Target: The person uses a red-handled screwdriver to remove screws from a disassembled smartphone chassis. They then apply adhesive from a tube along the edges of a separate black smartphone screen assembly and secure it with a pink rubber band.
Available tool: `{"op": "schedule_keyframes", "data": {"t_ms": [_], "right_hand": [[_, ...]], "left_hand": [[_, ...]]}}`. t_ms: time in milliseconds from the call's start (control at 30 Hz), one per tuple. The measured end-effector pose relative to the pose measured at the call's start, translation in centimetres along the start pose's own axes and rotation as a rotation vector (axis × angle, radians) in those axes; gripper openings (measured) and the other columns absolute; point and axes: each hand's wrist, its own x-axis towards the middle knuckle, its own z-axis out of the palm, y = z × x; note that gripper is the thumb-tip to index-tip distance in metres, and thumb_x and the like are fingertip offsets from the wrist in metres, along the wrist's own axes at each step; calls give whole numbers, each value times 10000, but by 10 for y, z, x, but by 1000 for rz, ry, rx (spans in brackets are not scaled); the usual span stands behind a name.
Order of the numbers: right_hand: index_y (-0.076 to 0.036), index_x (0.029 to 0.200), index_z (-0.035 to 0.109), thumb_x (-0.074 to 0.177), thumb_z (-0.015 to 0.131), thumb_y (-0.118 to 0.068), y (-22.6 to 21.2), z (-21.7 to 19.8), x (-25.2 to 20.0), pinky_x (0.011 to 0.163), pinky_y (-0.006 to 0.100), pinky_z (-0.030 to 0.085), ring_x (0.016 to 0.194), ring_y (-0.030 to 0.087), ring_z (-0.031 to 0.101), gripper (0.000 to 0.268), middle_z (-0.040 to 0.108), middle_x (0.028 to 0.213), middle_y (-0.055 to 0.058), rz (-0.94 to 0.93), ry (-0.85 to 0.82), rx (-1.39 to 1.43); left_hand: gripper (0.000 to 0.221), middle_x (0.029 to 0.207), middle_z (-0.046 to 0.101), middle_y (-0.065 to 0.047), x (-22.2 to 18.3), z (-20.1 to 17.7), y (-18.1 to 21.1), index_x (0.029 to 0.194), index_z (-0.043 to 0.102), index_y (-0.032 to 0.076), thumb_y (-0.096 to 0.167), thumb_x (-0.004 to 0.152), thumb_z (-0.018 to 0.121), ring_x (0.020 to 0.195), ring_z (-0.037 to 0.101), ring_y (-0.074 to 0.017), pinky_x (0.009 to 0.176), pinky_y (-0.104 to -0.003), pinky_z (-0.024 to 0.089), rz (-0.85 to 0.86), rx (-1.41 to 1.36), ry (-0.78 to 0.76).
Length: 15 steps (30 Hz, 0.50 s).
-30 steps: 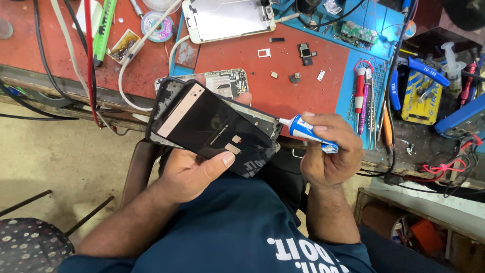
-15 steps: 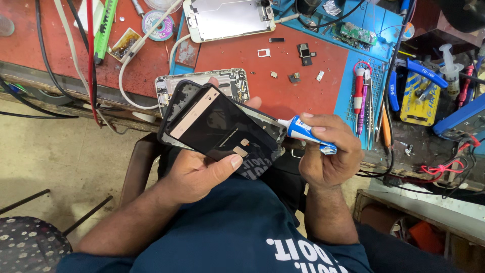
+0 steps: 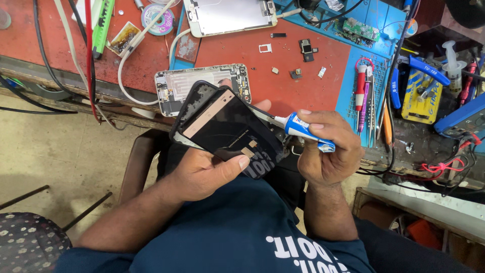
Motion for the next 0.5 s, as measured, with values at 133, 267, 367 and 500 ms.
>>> {"op": "schedule_keyframes", "data": {"t_ms": [133, 267, 367, 500], "right_hand": [[-35, 1182, 523, 1067, 675, -68, -2, 1, 1, 821, 301, 624, 950, 260, 756, 193, 723, 1090, 229, -14, -2, 0], [-33, 1186, 526, 1074, 673, -80, -5, 2, 2, 819, 298, 621, 950, 257, 753, 190, 719, 1098, 235, -7, -19, 17], [-31, 1177, 537, 1072, 676, -90, -6, 3, 3, 813, 299, 617, 946, 256, 753, 184, 720, 1097, 237, -10, -18, 14], [-26, 1165, 547, 1063, 677, -94, -7, 5, 5, 793, 296, 619, 936, 257, 755, 180, 723, 1089, 240, -21, -16, 20]], "left_hand": [[810, 1742, 298, -202, 0, 0, 0, 1698, 54, 46, -31, 1053, 538, 1538, 422, -212, 1323, -403, 378, 5, -17, -11], [769, 1740, 304, -208, 0, 0, 0, 1686, 111, 24, -33, 1052, 542, 1499, 424, -203, 1315, -403, 388, 5, -5, -20], [702, 1733, 308, -213, 2, 0, 0, 1652, 195, 2, -35, 1044, 542, 1500, 424, -208, 1306, -408, 397, 4, 3, -39], [640, 1671, 341, -212, 2, 0, 0, 1634, 285, 0, -37, 1048, 540, 1488, 446, -209, 1246, -377, 423, 29, 38, -67]]}}
